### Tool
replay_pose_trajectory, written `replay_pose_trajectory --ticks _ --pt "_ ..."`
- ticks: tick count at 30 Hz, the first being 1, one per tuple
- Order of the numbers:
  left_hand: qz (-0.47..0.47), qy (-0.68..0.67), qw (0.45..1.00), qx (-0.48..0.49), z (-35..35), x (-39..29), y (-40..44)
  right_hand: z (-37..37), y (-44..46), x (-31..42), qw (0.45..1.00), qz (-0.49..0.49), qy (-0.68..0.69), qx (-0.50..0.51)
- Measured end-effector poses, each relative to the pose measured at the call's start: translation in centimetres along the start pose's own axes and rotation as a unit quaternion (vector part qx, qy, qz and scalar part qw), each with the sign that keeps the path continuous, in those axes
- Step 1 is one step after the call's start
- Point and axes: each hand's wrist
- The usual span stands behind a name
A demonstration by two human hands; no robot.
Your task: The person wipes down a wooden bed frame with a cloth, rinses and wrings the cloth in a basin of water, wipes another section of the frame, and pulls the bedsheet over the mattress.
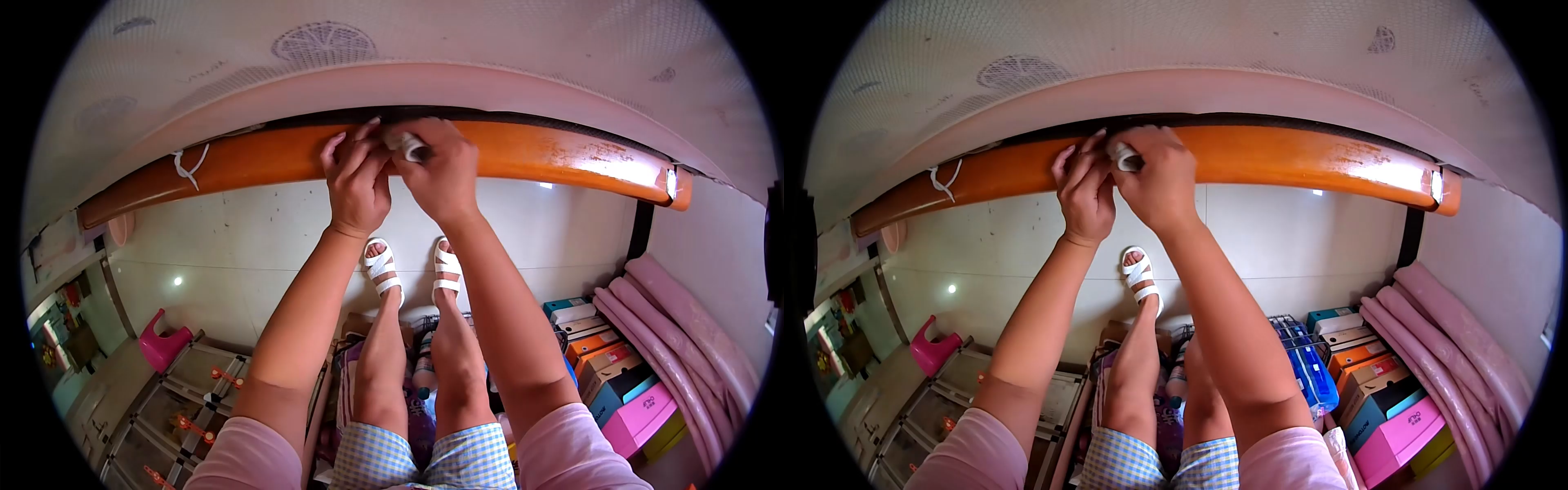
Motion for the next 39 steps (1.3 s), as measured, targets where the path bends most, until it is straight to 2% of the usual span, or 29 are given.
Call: replay_pose_trajectory --ticks 1,2,3,4,5,6,7,8,9,10,11,12,13,15,17,19,20,21,22,24,26,28,29,31,32,33,35,37,39 --pt "0.001 0.000 1.000 0.000 -0.2 -0.1 0.3 -0.1 0.1 -0.3 1.000 0.000 0.001 0.000" --pt "0.001 0.000 1.000 0.016 -0.3 -0.3 0.5 -0.5 0.3 -1.0 0.984 0.124 -0.007 -0.129" --pt "0.001 0.000 0.999 0.032 -0.5 -0.3 0.6 -0.7 0.8 -1.4 0.936 0.245 -0.013 -0.254" --pt "0.001 0.000 0.999 0.032 -0.5 -0.3 0.6 -0.9 1.2 -1.8 0.924 0.279 0.008 -0.263" --pt "-0.002 0.000 1.000 0.024 -0.4 -0.3 0.6 -0.5 0.7 -1.7 0.923 0.279 0.008 -0.263" --pt "-0.004 -0.004 1.000 0.018 -0.2 -0.4 0.5 0.0 -0.4 -1.4 0.972 0.144 -0.029 -0.181" --pt "-0.004 -0.007 1.000 0.019 -0.2 -0.6 0.3 -0.1 -0.9 -0.4 0.994 0.005 -0.065 -0.092" --pt "-0.001 -0.017 0.999 0.029 -0.6 -0.6 -0.2 -1.1 -1.4 0.6 0.998 0.057 -0.026 -0.001" --pt "0.002 -0.026 0.999 0.039 -1.1 -0.8 -0.6 -1.5 -1.6 0.5 0.998 0.057 -0.026 -0.002" --pt "0.006 -0.044 0.997 0.062 -1.9 -1.8 -0.7 -2.1 -1.7 -0.1 0.980 0.155 0.071 -0.103" --pt "-0.015 -0.074 0.995 0.064 -2.4 -3.0 -0.8 -2.8 -1.9 -0.6 0.932 0.250 0.165 -0.202" --pt "-0.035 -0.070 0.995 0.062 -2.8 -3.7 -1.0 -3.9 -1.1 -0.7 0.955 0.211 0.007 -0.209" --pt "-0.055 -0.066 0.995 0.057 -3.0 -4.2 -1.1 -4.0 -0.3 -0.2 0.942 0.242 -0.012 -0.233" --pt "-0.092 -0.063 0.993 0.039 -2.9 -4.2 -1.6 -2.6 -0.4 -2.5 0.943 0.096 -0.158 -0.276" --pt "-0.129 -0.057 0.990 0.022 -3.1 -4.0 -1.5 -0.7 -1.8 -1.2 0.952 0.051 -0.219 -0.209" --pt "-0.159 0.007 0.987 -0.026 -3.4 -3.3 -0.9 0.0 -3.3 0.6 0.999 0.000 -0.035 0.004" --pt "-0.216 -0.015 0.976 -0.035 -3.5 -2.7 -1.5 -0.5 -4.0 1.0 0.995 0.027 0.009 0.094" --pt "-0.214 -0.016 0.976 -0.036 -3.8 -2.6 -1.0 -0.9 -4.6 1.3 0.980 0.053 0.053 0.182" --pt "-0.189 -0.006 0.981 -0.033 -4.1 -2.6 -0.5 -1.9 -5.0 1.2 0.983 0.062 0.084 0.152" --pt "-0.130 0.020 0.991 -0.029 -4.0 -2.2 0.0 -3.5 -4.4 1.0 0.993 0.110 0.048 0.021" --pt "-0.159 0.032 0.987 -0.011 -3.3 -2.3 1.1 -3.3 -2.4 1.3 0.993 0.117 0.022 -0.024" --pt "-0.173 0.066 0.983 0.003 -1.5 -1.8 1.8 -0.8 0.0 1.2 0.982 0.101 0.022 -0.160" --pt "-0.173 0.066 0.983 0.002 -0.9 -1.4 1.9 0.3 0.2 0.9 0.982 0.100 0.022 -0.161" --pt "-0.117 0.140 0.982 0.044 -0.3 -1.1 2.2 2.2 -0.6 0.1 0.986 0.038 -0.081 -0.142" --pt "-0.155 0.095 0.982 0.047 -0.3 -1.4 2.2 2.1 -2.0 0.3 0.996 0.033 -0.044 -0.068" --pt "-0.199 0.030 0.979 0.034 -0.8 -2.3 2.2 0.7 -2.7 0.6 0.997 0.018 0.009 0.075" --pt "-0.123 -0.017 0.990 0.061 -1.9 -3.1 0.2 -2.8 -4.9 1.2 0.985 0.150 0.056 0.062" --pt "-0.078 -0.010 0.994 0.069 -2.5 -4.3 -1.2 -6.4 -5.9 -1.7 0.985 0.116 -0.022 -0.125" --pt "-0.088 -0.017 0.993 0.072 -2.3 -5.0 -2.0 -9.5 -3.7 -2.4 0.926 0.228 -0.162 -0.255"
Point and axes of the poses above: each hand's wrist, its own y-axis towards the middle knuckle, its own z-axis out of the palm, x = y × z, and after that the axes turned 14 degrees about -x, right-handed
